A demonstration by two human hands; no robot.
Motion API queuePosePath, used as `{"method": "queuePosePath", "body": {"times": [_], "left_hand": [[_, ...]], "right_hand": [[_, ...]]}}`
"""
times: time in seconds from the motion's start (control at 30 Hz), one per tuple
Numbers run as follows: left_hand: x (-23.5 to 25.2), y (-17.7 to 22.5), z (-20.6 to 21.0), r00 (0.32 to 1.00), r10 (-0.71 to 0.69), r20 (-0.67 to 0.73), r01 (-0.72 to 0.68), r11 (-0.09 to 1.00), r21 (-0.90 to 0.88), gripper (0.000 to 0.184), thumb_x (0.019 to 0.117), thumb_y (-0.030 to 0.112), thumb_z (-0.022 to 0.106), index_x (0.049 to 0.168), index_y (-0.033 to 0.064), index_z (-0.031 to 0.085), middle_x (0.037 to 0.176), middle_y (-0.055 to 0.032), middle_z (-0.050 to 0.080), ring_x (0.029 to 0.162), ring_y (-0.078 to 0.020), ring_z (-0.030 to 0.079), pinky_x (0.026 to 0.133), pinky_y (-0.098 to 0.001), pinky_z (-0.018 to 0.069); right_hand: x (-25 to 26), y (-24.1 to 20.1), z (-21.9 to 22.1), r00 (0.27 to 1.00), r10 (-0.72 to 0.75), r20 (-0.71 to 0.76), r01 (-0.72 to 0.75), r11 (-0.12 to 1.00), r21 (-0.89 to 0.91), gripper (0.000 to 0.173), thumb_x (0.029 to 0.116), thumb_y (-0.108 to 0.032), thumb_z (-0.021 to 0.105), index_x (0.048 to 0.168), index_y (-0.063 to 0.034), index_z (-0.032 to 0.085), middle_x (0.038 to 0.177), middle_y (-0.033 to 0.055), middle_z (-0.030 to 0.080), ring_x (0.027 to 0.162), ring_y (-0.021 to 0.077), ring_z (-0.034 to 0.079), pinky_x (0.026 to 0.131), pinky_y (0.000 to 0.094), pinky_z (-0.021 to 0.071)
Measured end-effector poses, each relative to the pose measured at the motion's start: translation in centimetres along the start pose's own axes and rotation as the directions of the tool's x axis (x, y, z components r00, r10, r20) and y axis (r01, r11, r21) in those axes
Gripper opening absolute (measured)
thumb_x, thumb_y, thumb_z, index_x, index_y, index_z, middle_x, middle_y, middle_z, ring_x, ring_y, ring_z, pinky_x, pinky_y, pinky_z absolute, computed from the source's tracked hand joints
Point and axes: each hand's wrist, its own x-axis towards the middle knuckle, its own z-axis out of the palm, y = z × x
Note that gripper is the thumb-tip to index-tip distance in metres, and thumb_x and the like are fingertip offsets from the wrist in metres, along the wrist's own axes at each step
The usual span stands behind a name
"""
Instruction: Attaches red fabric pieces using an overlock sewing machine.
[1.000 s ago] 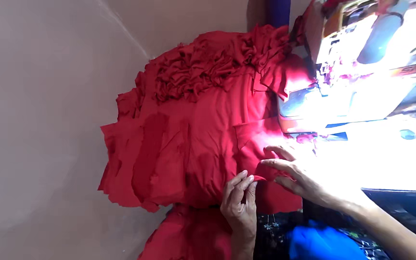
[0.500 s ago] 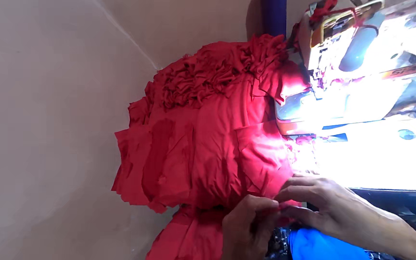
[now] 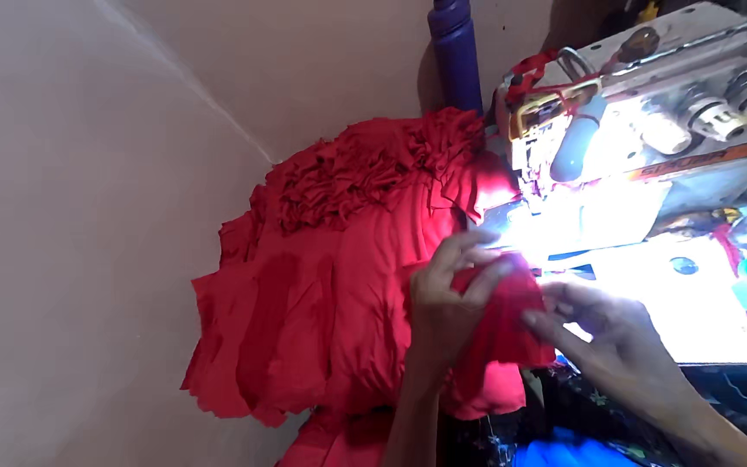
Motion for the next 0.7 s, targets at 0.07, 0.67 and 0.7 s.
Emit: {"method": "queuePosePath", "body": {"times": [0.07,0.67,0.7], "left_hand": [[2.6,-1.6,1.7,0.996,-0.032,0.082,0.031,0.999,0.020,0.040,0.0868,0.002,0.076,0.124,0.0001,0.062,0.092,-0.0091,0.072,0.078,-0.0093,0.068,0.071,-0.0242,0.0572],[-1.5,-3.6,9.2,0.997,0.065,-0.036,-0.029,0.786,0.618,0.021,0.0883,0.013,0.070,0.107,0.0119,0.081,0.106,-0.0110,0.074,0.103,-0.0296,0.066,0.094,-0.0461,0.0466],[-1.4,-3.5,9.3,0.998,0.044,-0.035,-0.014,0.792,0.610,0.021,0.0892,0.013,0.069,0.107,0.0115,0.080,0.107,-0.0110,0.074,0.104,-0.0298,0.066,0.096,-0.0473,0.0457]], "right_hand": [[1.2,1.5,-0.5,0.983,0.112,-0.145,-0.111,0.994,0.011,0.018,0.0931,-0.011,0.067,0.111,-0.0076,0.066,0.080,-0.0109,0.069,0.069,-0.0073,0.064,0.066,0.0102,0.0544],[-1.8,4.4,-0.8,0.919,0.110,-0.378,-0.163,0.980,-0.110,0.016,0.0901,-0.013,0.067,0.094,0.0019,0.067,0.089,-0.0014,0.068,0.071,-0.0094,0.058,0.065,0.0063,0.0498],[-1.5,4.3,-0.8,0.914,0.104,-0.392,-0.161,0.980,-0.115,0.016,0.0896,-0.014,0.068,0.093,0.0019,0.067,0.086,-0.0027,0.066,0.071,-0.0101,0.057,0.065,0.0060,0.0489]]}}
